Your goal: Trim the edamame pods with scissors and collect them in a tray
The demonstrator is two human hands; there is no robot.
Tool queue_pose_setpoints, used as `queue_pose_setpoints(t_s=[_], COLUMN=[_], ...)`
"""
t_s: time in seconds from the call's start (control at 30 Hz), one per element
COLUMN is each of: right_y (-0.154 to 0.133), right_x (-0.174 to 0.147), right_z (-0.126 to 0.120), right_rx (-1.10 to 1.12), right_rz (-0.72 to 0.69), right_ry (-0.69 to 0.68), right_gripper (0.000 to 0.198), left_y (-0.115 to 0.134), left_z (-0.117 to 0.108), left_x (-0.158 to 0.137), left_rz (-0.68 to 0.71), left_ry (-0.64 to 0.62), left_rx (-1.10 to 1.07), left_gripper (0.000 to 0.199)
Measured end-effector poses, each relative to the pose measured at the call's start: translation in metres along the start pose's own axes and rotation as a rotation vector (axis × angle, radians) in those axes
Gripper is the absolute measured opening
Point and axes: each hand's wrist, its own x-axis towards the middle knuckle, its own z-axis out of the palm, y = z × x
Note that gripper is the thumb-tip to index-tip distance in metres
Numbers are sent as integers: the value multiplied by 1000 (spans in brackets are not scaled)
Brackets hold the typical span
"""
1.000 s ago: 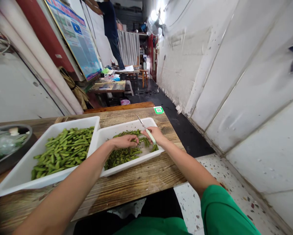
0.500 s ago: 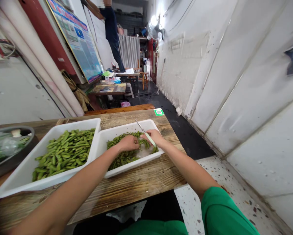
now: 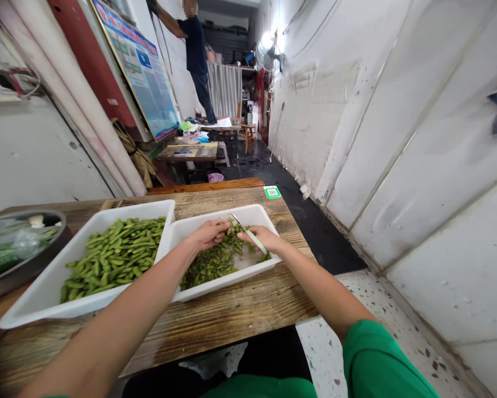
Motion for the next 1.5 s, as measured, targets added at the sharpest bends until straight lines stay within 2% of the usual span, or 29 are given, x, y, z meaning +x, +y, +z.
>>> queue_pose_setpoints(t_s=[0.2, 0.47, 0.6, 0.73, 0.87, 0.97, 1.07, 1.27, 1.37, 1.5], right_y=[11, 12, 9, 4, 3, 5, 8, 4, -2, -6], right_x=[7, 6, 3, 0, -1, 0, 4, 3, -1, -4], right_z=[-1, -1, -1, -1, 0, 0, 0, 1, 3, 4], right_rx=[-126, -195, -307, -419, -440, -395, -262, 12, 44, 44], right_rz=[-58, -34, 6, 20, 59, 105, 124, 140, 124, 119], right_ry=[80, 59, 22, -12, -40, -62, -64, -133, -162, -150], right_gripper=[37, 39, 42, 43, 41, 40, 40, 42, 43, 43], left_y=[-3, -10, -11, -10, -11, -11, -7, 4, 6, 3], left_z=[1, -1, -2, -4, -5, -5, -4, -5, -2, 7], left_x=[2, 7, 6, 3, 0, 0, 1, 5, 4, 4], left_rz=[129, 240, 136, -51, -168, -210, -203, -24, 38, 21], left_ry=[76, 230, 255, 169, 91, 51, 76, 148, 214, 242], left_rx=[26, 287, 313, 291, 294, 241, 82, -356, -406, -380], left_gripper=[36, 33, 33, 35, 37, 36, 34, 25, 21, 16])
